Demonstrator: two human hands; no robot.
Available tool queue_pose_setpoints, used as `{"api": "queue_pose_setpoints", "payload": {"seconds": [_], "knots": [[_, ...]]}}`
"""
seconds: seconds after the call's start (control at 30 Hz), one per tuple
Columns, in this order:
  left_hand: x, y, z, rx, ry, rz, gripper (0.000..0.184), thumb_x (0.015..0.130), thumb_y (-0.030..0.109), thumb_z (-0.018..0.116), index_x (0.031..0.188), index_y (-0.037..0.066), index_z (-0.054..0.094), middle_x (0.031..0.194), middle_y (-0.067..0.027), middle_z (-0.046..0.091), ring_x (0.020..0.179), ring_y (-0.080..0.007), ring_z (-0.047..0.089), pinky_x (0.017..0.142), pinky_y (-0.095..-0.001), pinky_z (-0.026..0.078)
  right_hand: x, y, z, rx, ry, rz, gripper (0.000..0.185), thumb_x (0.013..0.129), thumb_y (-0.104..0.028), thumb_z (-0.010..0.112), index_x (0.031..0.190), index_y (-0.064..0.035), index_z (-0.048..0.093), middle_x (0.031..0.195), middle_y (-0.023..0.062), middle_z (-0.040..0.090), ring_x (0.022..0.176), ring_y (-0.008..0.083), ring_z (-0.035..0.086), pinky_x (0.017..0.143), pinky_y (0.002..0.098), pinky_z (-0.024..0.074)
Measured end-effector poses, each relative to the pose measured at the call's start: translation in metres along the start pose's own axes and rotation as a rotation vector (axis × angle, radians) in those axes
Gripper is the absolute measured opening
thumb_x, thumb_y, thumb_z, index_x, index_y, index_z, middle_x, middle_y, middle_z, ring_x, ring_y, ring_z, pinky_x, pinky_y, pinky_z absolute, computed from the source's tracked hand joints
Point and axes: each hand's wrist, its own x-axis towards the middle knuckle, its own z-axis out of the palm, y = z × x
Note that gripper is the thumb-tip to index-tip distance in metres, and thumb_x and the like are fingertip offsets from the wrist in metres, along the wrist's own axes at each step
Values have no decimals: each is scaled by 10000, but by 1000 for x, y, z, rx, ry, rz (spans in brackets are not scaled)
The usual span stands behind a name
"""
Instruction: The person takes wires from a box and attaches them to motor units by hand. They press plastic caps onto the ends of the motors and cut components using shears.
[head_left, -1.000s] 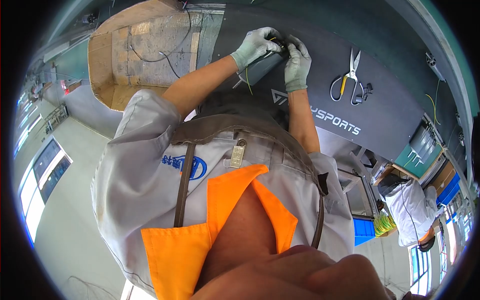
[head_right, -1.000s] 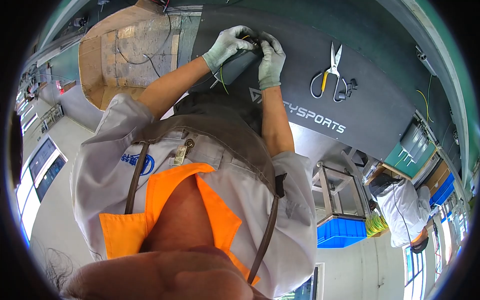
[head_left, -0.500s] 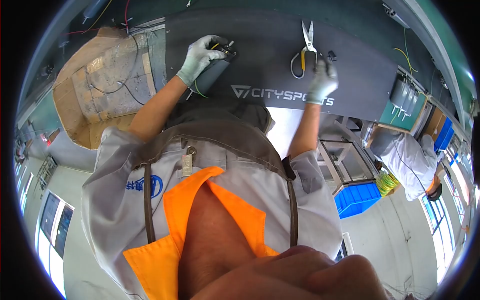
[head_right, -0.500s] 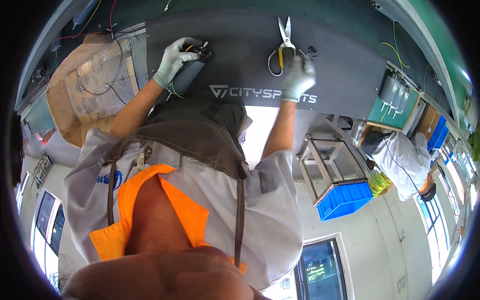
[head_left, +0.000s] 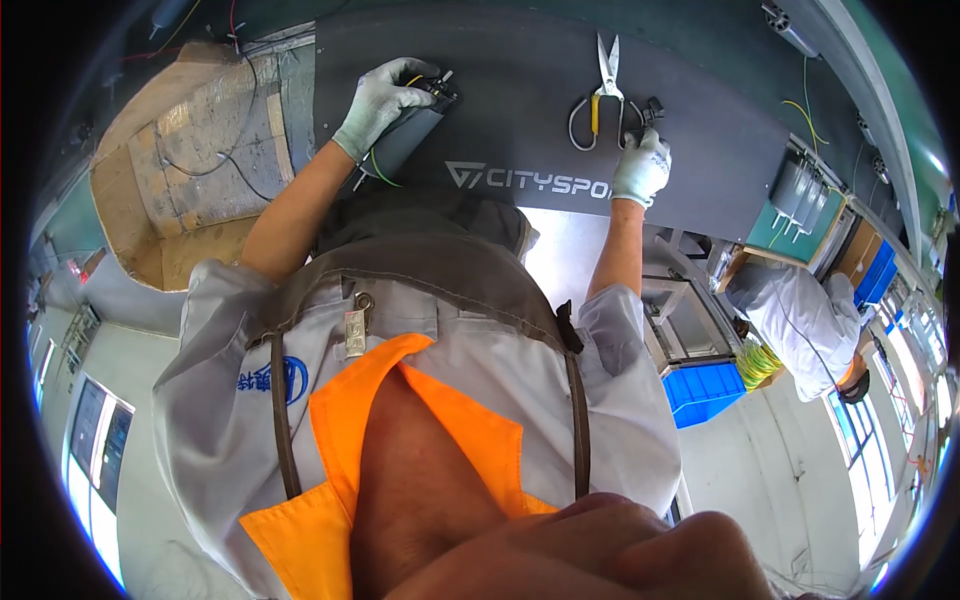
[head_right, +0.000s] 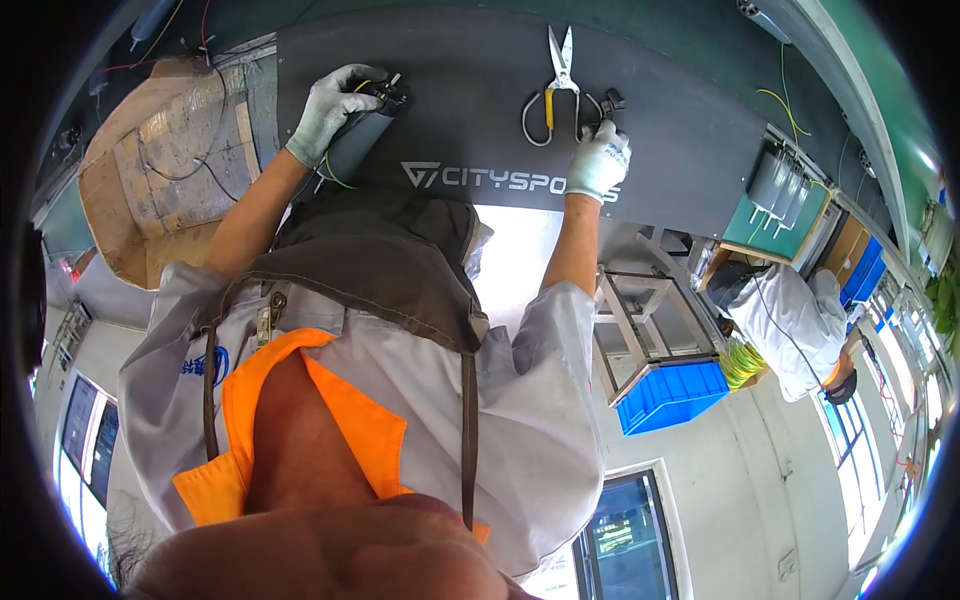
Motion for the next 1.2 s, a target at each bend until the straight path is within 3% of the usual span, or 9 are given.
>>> {"api": "queue_pose_setpoints", "payload": {"seconds": [0.2,0.3,0.47,0.57,0.73,0.8,0.87,1.07,1.2], "knots": [[2,2,-1,48,-2,-12,388,770,25,757,1152,-8,697,1031,-49,728,921,-92,660,870,-238,532,2,14,4,247,133,6,197,831,-177,789,972,-54,729,847,110,708,760,281,690,690,399,553],[1,8,-2,96,-13,-1,375,782,-23,720,1155,-16,683,1068,-51,713,961,-112,649,898,-245,504,5,12,-11,1007,-43,370,173,862,-93,801,1002,-8,746,719,-15,671,541,65,563,476,216,466],[6,0,-4,60,-52,22,393,770,11,745,1158,-19,683,1065,-48,717,962,-113,651,898,-256,510,10,23,-18,1346,-257,583,209,902,-100,767,1064,24,722,794,48,702,604,113,629,553,267,570],[4,4,-5,148,-23,-6,404,760,36,765,1153,-19,688,1054,-41,719,961,-104,649,893,-253,511,7,19,-29,1485,-435,482,215,949,-21,680,1154,41,691,1002,105,711,793,174,695,716,313,621],[2,6,-4,220,4,24,415,743,50,784,1142,-18,698,1053,-51,720,963,-107,652,886,-249,516,-4,-27,-49,1400,-406,233,239,962,-48,675,1189,27,695,1013,107,719,784,131,682,692,308,613],[2,3,-3,91,-8,45,423,734,41,780,1143,-22,695,1064,-64,718,967,-113,656,899,-259,518,-3,-43,-38,1057,-379,-10,218,972,-88,677,1155,26,708,997,90,730,778,105,681,652,280,592],[1,2,-1,-29,-14,89,417,727,0,772,1136,-25,693,1065,-72,719,970,-119,662,905,-266,523,-13,-93,-54,1058,-395,-52,215,980,-126,677,1128,26,709,960,64,736,748,96,675,619,263,570],[1,-2,-3,83,10,24,421,715,64,822,1122,20,719,1020,-43,736,943,-110,667,880,-263,535,-22,-171,-32,1313,-830,-104,192,985,-83,644,1125,38,699,956,64,728,722,105,658,619,259,562],[2,3,-3,150,23,35,445,705,122,843,1125,37,723,1044,-62,745,952,-125,682,892,-282,547,-17,-193,-27,1120,-908,-265,237,944,-66,681,1172,-7,711,913,26,710,698,69,615,607,238,533]]}}
